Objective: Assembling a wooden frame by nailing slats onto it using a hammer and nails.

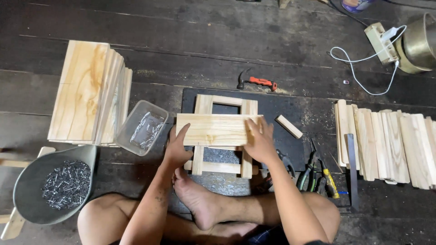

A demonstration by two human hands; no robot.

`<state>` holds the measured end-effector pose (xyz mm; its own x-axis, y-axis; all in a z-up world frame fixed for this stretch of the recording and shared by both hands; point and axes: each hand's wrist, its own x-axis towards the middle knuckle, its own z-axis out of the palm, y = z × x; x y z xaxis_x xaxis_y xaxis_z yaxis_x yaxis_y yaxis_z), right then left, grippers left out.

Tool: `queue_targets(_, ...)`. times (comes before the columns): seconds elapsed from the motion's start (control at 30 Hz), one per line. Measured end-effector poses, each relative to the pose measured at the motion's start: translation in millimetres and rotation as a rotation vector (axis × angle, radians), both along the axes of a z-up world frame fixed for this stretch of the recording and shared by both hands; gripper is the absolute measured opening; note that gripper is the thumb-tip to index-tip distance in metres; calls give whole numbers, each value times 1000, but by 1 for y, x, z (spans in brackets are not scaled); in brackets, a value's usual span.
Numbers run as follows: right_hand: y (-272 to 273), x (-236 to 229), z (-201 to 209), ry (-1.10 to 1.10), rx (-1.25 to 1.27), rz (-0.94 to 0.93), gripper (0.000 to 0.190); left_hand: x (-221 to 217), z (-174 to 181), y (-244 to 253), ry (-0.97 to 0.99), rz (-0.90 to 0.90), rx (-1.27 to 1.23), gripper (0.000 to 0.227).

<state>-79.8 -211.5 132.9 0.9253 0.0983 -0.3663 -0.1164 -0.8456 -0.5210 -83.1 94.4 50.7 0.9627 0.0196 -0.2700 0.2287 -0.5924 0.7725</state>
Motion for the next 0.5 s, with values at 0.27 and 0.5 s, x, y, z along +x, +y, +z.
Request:
queue_targets(0.27,-30,-38,-15,-8,363,-245,89,-6,-21,5,-69,51,148,92)
queue_targets(0.5,-43,-24,-51,-14,270,-257,69,-7,-17,5,-30,56,151,91)
